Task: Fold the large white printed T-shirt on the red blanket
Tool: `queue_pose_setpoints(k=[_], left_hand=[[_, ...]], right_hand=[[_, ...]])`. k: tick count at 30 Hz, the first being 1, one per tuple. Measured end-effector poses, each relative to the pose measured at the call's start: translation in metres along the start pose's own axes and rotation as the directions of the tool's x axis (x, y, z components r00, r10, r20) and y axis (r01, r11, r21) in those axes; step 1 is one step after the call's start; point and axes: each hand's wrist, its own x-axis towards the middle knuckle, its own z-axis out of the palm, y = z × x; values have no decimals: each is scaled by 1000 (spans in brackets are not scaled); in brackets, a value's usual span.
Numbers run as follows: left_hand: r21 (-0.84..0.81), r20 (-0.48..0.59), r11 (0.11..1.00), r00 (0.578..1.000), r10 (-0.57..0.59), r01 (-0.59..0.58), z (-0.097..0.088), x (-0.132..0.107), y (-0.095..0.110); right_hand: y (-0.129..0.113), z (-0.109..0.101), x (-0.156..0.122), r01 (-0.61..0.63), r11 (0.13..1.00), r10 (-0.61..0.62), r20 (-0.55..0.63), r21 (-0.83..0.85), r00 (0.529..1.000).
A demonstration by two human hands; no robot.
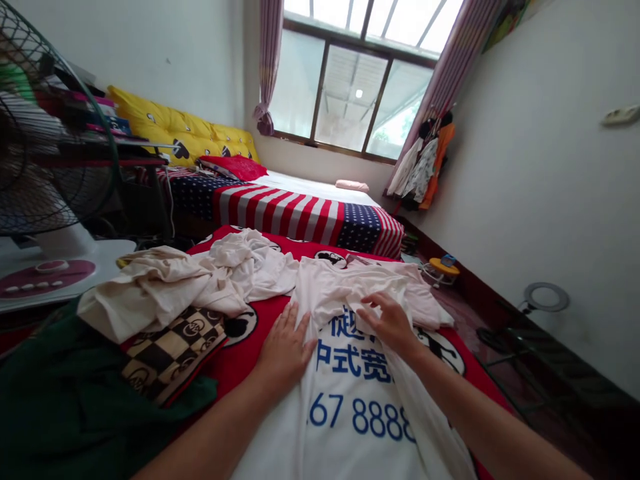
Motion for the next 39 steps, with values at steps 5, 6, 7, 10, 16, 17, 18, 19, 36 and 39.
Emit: queue_pose_setpoints(k=[5, 6, 7, 10, 16, 17, 18, 19, 36, 39], left_hand=[[-24, -76, 960, 958, 276, -278, -20, 5, 13], [-39, -64, 943, 942, 329, -332, -24, 10, 17], [-49, -52, 935, 936, 349, -352, -26, 16, 21], [-54, -47, 972, 973, 228, -230, -24, 38, 30], [-105, -97, 989, 991, 92, -102, -5, 51, 27], [-132, -107, 985, 989, 98, -112, -4, 50, 25], [-157, -111, 980, 988, 105, -122, -4, 51, 23], [-174, -109, 976, 988, 112, -130, -5, 53, 21], [64, 167, 993, 982, 83, -95, 14, 125, 6], [99, 218, 991, 974, 68, -92, 10, 129, 13]], right_hand=[[-2, 16, -31, -20, 997, 24, 56, -71, 998], [-4, 18, -30, -20, 995, 26, 59, -97, 998], [-6, 19, -29, -24, 991, 32, 60, -132, 998], [-16, 21, -23, -24, 970, 34, 39, -241, 999], [-31, 35, -8, 80, 967, -65, 68, -243, 996], [-32, 38, -6, 87, 968, -69, 86, -235, 994], [-33, 40, -6, 96, 968, -75, 99, -230, 992], [-33, 43, -6, 104, 968, -82, 106, -227, 991], [-34, 36, -27, 273, 945, -259, 95, -182, 961], [-33, 28, -17, 251, 957, -230, 149, -142, 962]])
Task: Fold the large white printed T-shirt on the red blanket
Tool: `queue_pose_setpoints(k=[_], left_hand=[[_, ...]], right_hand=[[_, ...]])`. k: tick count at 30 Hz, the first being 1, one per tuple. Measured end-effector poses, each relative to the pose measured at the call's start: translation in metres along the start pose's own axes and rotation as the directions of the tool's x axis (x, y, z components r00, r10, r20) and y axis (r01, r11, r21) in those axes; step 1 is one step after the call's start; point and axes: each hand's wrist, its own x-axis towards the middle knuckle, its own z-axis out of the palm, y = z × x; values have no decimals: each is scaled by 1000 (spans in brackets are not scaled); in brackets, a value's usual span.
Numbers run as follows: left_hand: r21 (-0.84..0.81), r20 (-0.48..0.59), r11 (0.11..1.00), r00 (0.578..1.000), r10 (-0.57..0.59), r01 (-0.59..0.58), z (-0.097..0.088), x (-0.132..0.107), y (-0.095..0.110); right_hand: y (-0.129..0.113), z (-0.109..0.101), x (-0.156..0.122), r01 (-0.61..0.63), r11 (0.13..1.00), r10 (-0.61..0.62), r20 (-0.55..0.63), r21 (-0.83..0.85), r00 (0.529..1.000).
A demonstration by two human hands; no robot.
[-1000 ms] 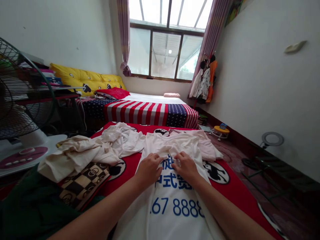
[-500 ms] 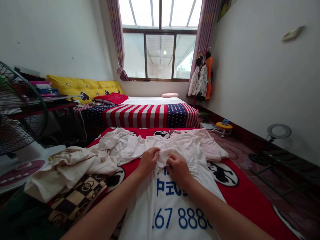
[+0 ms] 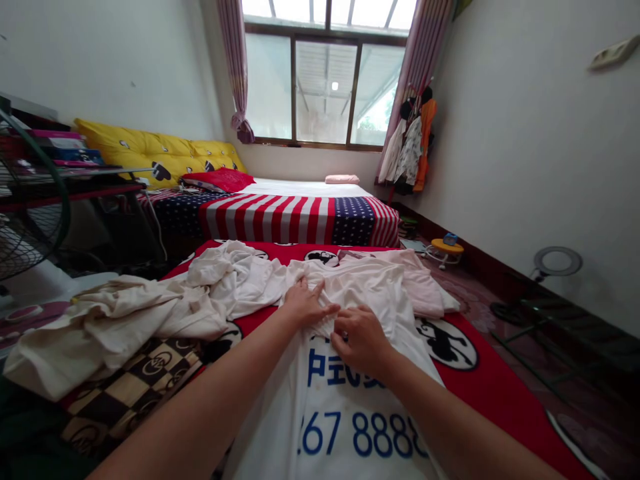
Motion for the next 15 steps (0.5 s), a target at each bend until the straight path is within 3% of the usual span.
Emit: queue_pose_setpoints(k=[5, 8, 11, 15], left_hand=[[4, -82, 1000, 997, -3, 3, 10, -3, 6], [-11, -124, 1000, 992, -11, 10, 18, -7, 5], [-22, -136, 1000, 990, -23, 20, 21, -9, 5], [-41, -155, 999, 987, -32, 26, 20, -9, 6]], right_hand=[[47, -11, 38, -212, 977, 209, -173, 0, 962], [75, -8, 57, -301, 951, 292, -116, -69, 949], [87, -2, 66, -345, 932, 339, -70, -111, 938], [91, 2, 65, -459, 877, 433, -185, -139, 882]])
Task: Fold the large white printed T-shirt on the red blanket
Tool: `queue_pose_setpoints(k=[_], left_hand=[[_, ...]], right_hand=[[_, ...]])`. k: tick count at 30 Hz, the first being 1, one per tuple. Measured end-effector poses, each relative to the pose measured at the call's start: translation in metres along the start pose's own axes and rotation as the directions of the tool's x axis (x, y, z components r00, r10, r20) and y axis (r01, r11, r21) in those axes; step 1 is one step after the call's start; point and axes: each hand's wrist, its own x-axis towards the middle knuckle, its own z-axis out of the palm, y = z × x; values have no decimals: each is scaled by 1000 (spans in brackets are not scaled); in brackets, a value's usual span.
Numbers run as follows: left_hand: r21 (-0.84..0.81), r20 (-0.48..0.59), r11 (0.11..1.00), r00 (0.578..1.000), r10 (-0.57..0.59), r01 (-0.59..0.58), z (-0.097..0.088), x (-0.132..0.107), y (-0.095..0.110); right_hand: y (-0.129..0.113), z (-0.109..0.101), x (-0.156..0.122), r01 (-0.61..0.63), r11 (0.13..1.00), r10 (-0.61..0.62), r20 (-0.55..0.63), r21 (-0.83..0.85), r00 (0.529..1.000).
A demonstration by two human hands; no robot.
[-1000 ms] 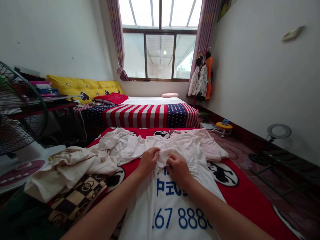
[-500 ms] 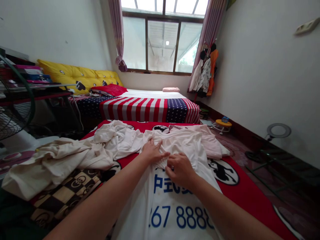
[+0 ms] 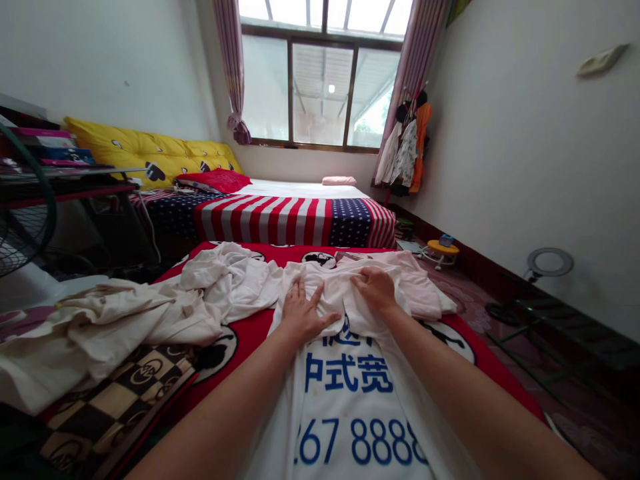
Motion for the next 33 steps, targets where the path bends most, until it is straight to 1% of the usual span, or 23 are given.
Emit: queue_pose_setpoints(k=[3, 6, 8, 9, 10, 12, 14, 16, 18, 20, 23, 26, 29, 31, 33], left_hand=[[-13, 4, 1000, 1000, -2, 2, 0, 0, 1], [-16, 14, 1000, 1000, -14, 14, 0, 1, 1], [-16, 23, 1000, 1000, -19, 19, 0, 1, 2], [-15, 23, 1000, 999, -22, 22, -1, 1, 2], [-14, 21, 1000, 999, -24, 24, -1, 1, 2], [-9, 12, 999, 999, -31, 32, -1, 0, 3], [1, 4, 999, 999, -44, 44, -1, -1, 4], [12, -3, 998, 998, -68, 68, -1, -2, 5], [14, -14, 995, 995, -101, 101, -1, -3, 7], [9, -19, 992, 991, -129, 129, -1, -3, 8], [5, 3, 988, 988, -157, 157, -2, -3, 10], [7, 12, 988, 988, -155, 154, -3, -3, 10], [15, -10, 991, 991, -134, 134, -1, -3, 9], [15, -23, 992, 992, -124, 124, 0, -3, 8], [9, -32, 993, 993, -115, 115, 1, -3, 7]], right_hand=[[2, 4, -2, -77, 996, 75, -59, -34, 995], [-2, 5, -3, -104, 993, 99, -87, -63, 991], [-9, 3, -3, -69, 995, 58, -149, -69, 987], [-14, 1, -4, -18, 998, 6, -173, -67, 985], [-19, 0, -4, 48, 997, -59, -172, -68, 983], [-29, -1, -3, 165, 984, -172, -95, -70, 981], [-37, 2, -2, 200, 976, -200, 11, -81, 980], [-42, 7, 0, 181, 979, -178, 45, -97, 983], [-44, 14, 2, 155, 982, -153, 28, -110, 988], [-45, 20, 4, 105, 986, -104, 9, -132, 994], [-44, 27, 7, 31, 986, -28, 16, -166, 999], [-45, 30, 9, 34, 984, -30, 26, -174, 999], [-45, 24, 15, 64, 984, -56, 52, -167, 997], [-43, 12, 19, 71, 984, -63, 51, -165, 997], [-39, -5, 19, 86, 986, -88, -6, -142, 996]])
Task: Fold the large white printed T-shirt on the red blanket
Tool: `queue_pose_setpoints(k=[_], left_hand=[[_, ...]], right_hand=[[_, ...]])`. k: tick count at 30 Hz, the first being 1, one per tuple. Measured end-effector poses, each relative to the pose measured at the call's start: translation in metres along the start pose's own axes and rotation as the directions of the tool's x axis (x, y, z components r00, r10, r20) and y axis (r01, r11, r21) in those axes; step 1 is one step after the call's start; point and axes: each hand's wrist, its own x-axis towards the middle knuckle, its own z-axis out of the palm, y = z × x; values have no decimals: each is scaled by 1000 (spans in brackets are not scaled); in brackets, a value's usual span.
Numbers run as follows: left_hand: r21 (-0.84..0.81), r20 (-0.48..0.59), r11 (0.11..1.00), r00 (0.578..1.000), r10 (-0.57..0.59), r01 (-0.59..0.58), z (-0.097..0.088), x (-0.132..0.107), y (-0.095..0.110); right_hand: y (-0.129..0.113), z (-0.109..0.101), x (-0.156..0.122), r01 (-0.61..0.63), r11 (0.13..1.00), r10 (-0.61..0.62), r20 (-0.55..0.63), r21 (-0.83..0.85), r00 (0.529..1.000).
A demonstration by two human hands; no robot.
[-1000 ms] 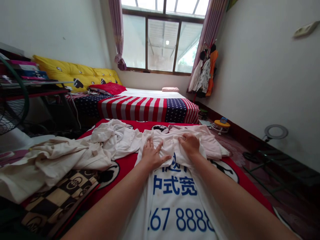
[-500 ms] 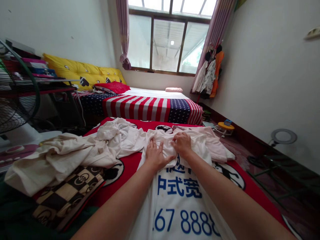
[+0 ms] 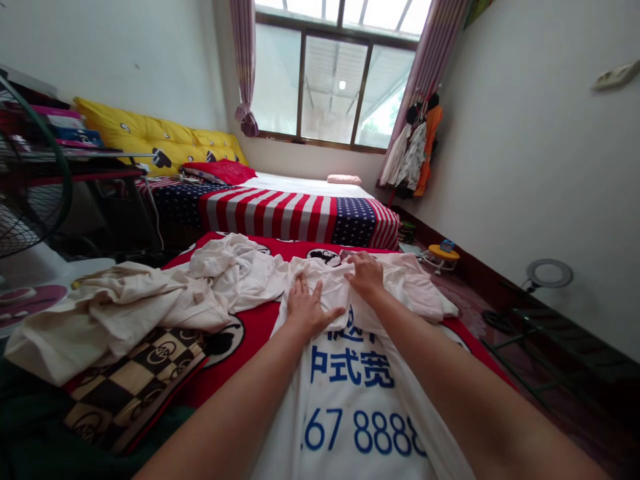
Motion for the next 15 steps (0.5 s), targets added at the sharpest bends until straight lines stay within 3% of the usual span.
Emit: queue_pose_setpoints(k=[3, 5, 8, 10, 12, 15], left_hand=[[-30, -16, 999, 1000, 20, -21, 0, 0, -2], [-66, -61, 997, 997, 41, -45, -3, -1, -2], [-162, -148, 974, 980, 136, -159, -11, -6, 3], [-225, -150, 949, 970, 191, -222, -17, -9, 11], [-270, -110, 942, 979, 174, -198, -20, -11, 22], [-316, -34, 947, 998, 47, -55, -20, -7, 38]], right_hand=[[15, -25, -22, 64, 987, -51, -95, 145, 994], [27, -36, -50, 94, 967, -77, -79, 238, 994], [41, -43, -96, 139, 964, -141, -4, 225, 990], [45, -41, -119, 178, 967, -184, 17, 181, 983], [44, -38, -131, 188, 971, -194, 23, 147, 981], [39, -30, -133, 183, 978, -186, 24, 105, 982]])
